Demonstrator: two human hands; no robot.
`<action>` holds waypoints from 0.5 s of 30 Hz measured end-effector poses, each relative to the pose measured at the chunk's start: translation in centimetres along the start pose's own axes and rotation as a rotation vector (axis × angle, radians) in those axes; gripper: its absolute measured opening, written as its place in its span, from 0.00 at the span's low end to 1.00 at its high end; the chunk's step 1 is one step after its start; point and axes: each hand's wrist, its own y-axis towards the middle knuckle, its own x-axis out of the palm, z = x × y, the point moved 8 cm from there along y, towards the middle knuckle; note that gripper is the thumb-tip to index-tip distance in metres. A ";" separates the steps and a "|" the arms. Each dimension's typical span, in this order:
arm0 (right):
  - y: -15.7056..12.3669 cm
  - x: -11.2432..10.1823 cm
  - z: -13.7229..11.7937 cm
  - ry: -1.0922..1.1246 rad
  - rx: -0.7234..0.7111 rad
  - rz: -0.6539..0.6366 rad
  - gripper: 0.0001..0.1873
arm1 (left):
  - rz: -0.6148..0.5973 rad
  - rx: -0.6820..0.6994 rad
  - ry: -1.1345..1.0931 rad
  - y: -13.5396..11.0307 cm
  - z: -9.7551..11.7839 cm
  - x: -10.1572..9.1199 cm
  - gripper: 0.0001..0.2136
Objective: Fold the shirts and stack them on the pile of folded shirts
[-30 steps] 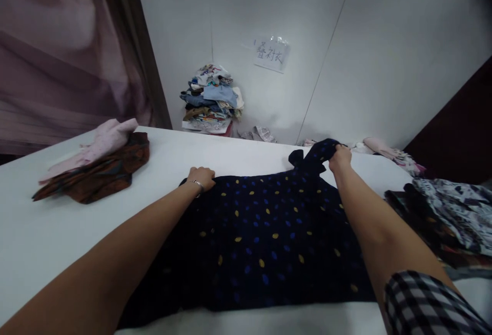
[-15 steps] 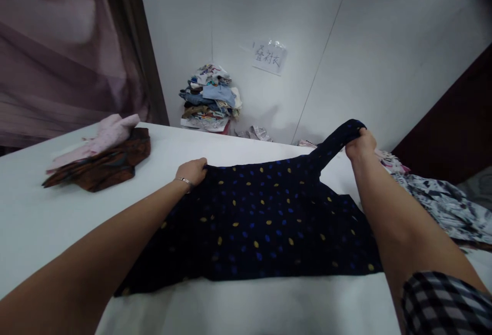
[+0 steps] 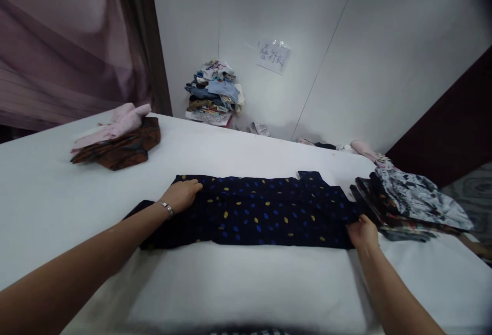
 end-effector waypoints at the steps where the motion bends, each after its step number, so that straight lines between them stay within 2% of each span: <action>1: -0.7 -0.4 0.9 0.095 0.088 0.024 0.15 | -0.011 -0.023 -0.009 -0.1 -0.1 -0.1 0.14; 4: -1.8 -1.1 1.2 0.296 0.211 0.037 0.16 | 0.028 -0.073 -0.017 -0.6 -0.3 -1.9 0.15; 7: -2.3 -0.7 -0.2 0.305 0.250 -0.106 0.19 | 0.179 -0.121 0.028 -1.6 -0.3 -4.2 0.16; 8: -2.3 -0.6 -0.7 0.240 0.252 -0.154 0.20 | 0.202 -0.125 0.039 -1.9 -0.2 -4.4 0.16; 10: -2.0 -0.6 -1.5 -0.015 0.232 -0.209 0.23 | 0.151 -0.117 0.017 -2.1 0.0 -3.5 0.16; 13: -0.4 -0.7 -3.0 -0.441 0.136 -0.181 0.24 | -0.011 -0.125 -0.120 -2.2 0.0 -1.0 0.16; 15: 1.1 0.3 -4.4 -0.726 0.020 -0.177 0.22 | -0.049 -0.167 -0.181 -2.2 -0.1 -0.3 0.15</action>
